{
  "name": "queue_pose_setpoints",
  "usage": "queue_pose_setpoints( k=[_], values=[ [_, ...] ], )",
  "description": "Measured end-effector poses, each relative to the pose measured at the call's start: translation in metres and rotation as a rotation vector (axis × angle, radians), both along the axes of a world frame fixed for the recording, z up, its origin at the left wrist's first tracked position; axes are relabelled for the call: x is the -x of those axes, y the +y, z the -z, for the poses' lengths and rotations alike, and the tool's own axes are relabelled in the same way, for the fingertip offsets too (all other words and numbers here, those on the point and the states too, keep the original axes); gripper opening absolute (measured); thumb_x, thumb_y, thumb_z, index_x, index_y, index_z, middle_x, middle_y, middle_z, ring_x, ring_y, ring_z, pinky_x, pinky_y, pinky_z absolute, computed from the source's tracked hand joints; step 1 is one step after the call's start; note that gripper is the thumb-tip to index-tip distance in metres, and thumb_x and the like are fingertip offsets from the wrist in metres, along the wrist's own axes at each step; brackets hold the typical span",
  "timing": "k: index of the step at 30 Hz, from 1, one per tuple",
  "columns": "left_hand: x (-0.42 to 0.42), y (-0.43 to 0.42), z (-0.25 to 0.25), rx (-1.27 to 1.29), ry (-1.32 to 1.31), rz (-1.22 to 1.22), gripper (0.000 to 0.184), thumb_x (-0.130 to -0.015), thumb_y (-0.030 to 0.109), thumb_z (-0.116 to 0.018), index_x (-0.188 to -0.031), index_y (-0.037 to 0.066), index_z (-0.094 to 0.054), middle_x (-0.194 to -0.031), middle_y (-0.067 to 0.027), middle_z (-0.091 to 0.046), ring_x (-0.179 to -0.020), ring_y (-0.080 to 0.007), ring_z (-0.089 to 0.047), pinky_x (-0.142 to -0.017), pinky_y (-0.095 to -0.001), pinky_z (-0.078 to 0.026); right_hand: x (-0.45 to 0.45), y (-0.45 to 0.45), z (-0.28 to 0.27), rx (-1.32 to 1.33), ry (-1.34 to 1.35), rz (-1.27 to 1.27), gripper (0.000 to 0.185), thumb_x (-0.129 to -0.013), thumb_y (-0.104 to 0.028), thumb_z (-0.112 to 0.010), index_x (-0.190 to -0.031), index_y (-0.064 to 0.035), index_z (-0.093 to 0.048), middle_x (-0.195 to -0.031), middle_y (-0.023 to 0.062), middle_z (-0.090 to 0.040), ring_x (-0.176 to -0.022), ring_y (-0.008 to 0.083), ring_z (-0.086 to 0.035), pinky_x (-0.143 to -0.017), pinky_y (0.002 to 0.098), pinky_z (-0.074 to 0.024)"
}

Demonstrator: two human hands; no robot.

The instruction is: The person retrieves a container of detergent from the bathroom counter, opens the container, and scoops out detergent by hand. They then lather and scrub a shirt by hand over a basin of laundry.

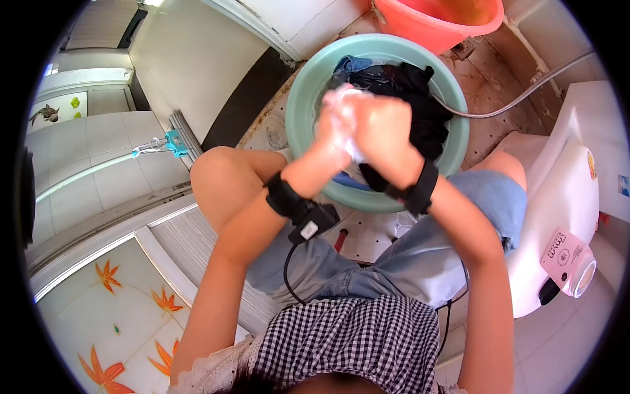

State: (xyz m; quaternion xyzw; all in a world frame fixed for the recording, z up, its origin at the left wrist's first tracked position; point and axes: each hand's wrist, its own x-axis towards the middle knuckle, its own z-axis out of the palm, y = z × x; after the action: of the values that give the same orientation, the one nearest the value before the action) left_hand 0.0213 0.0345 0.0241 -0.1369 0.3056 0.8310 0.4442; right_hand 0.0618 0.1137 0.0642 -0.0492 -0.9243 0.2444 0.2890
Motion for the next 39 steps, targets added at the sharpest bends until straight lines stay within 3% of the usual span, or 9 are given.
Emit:
queue_pose_setpoints(
  k=[3,5,7,11,15,27,31,37,39],
  values=[
    [0.008,-0.001,0.02,-0.364,-0.075,0.033,0.024,-0.088,0.032,-0.041,-0.085,0.011,-0.053,-0.078,-0.0012,-0.056,-0.069,-0.0141,-0.056,-0.061,-0.0298,-0.047,0.004,0.002,0.005,-0.031,0.121,-0.055,0.033,-0.08,-0.03,-0.055,-0.053,-0.0103,-0.053,-0.046,0.0102,-0.048,-0.039,0.0263,-0.049,-0.037,0.0364,-0.0383],
    [-0.021,0.006,-0.031,0.236,0.115,-0.018,0.024,-0.089,0.032,-0.04,-0.087,0.011,-0.053,-0.079,-0.0003,-0.056,-0.072,-0.0137,-0.056,-0.063,-0.0279,-0.046,0.016,0.027,0.004,-0.028,-0.15,0.147,0.03,-0.078,-0.029,-0.055,-0.054,-0.0108,-0.054,-0.046,0.0104,-0.048,-0.039,0.0274,-0.049,-0.038,0.0365,-0.0387],
    [-0.017,0.003,-0.022,0.2,0.134,-0.014,0.025,-0.089,0.031,-0.041,-0.093,0.009,-0.053,-0.083,-0.0007,-0.056,-0.075,-0.014,-0.056,-0.065,-0.028,-0.047,0.014,0.026,0.009,0.022,-0.156,0.15,0.032,-0.08,-0.028,-0.053,-0.053,-0.0103,-0.054,-0.046,0.0107,-0.048,-0.039,0.0285,-0.049,-0.037,0.0363,-0.0385],
    [0.02,-0.007,0.028,-0.724,0.143,0.224,0.032,-0.089,0.028,-0.037,-0.107,0.005,-0.049,-0.092,-0.0019,-0.055,-0.083,-0.0147,-0.057,-0.072,-0.03,-0.047,-0.001,-0.003,0.004,-0.035,0.116,-0.08,0.038,-0.084,-0.027,-0.049,-0.051,-0.0093,-0.05,-0.046,0.011,-0.048,-0.038,0.0274,-0.048,-0.036,0.0361,-0.0365],
    [-0.027,-0.005,-0.017,0.297,0.451,0.008,0.027,-0.089,0.028,-0.037,-0.097,0.007,-0.051,-0.086,-0.0018,-0.056,-0.081,-0.017,-0.058,-0.076,-0.0321,-0.047,0.004,0.021,0.005,-0.04,-0.058,0.078,0.032,-0.079,-0.026,-0.054,-0.051,-0.0108,-0.05,-0.046,0.0092,-0.048,-0.039,0.024,-0.05,-0.037,0.0341,-0.0366],
    [0.004,-0.007,-0.002,-0.207,0.057,0.164,0.027,-0.089,0.032,-0.039,-0.093,0.008,-0.052,-0.087,-0.0017,-0.057,-0.078,-0.0145,-0.058,-0.065,-0.0302,-0.048,-0.003,-0.007,-0.005,-0.029,0.191,-0.048,0.032,-0.078,-0.026,-0.057,-0.05,-0.0096,-0.051,-0.044,0.0081,-0.046,-0.037,0.0252,-0.047,-0.035,0.035,-0.0356],
    [-0.029,0.004,-0.032,0.409,0.465,0.168,0.026,-0.087,0.025,-0.034,-0.094,0.007,-0.051,-0.078,-0.001,-0.05,-0.071,-0.0128,-0.053,-0.058,-0.0258,-0.042,0.013,0.033,-0.002,0.007,0.015,0.09,0.04,-0.082,-0.028,-0.052,-0.048,-0.0078,-0.048,-0.043,0.0098,-0.045,-0.037,0.0269,-0.047,-0.036,0.0351,-0.0356],
    [-0.005,-0.009,-0.006,-0.162,0.164,0.208,0.028,-0.09,0.02,-0.032,-0.106,0.004,-0.048,-0.092,-0.0032,-0.055,-0.079,-0.0121,-0.056,-0.067,-0.0265,-0.046,-0.001,0.007,0.003,-0.049,0.199,-0.05,0.036,-0.081,-0.028,-0.053,-0.051,-0.0093,-0.05,-0.048,0.0093,-0.048,-0.042,0.0251,-0.05,-0.035,0.0349,-0.0348],
    [-0.023,-0.003,-0.036,0.444,0.555,0.311,0.023,-0.09,0.02,-0.033,-0.1,0.006,-0.049,-0.085,-0.0021,-0.055,-0.073,-0.0117,-0.056,-0.064,-0.0255,-0.046,0.009,0.032,-0.004,-0.008,-0.065,0.136,0.041,-0.084,-0.031,-0.049,-0.05,-0.0078,-0.049,-0.048,0.0097,-0.048,-0.042,0.0253,-0.05,-0.036,0.0346,-0.0355]
  ],
)
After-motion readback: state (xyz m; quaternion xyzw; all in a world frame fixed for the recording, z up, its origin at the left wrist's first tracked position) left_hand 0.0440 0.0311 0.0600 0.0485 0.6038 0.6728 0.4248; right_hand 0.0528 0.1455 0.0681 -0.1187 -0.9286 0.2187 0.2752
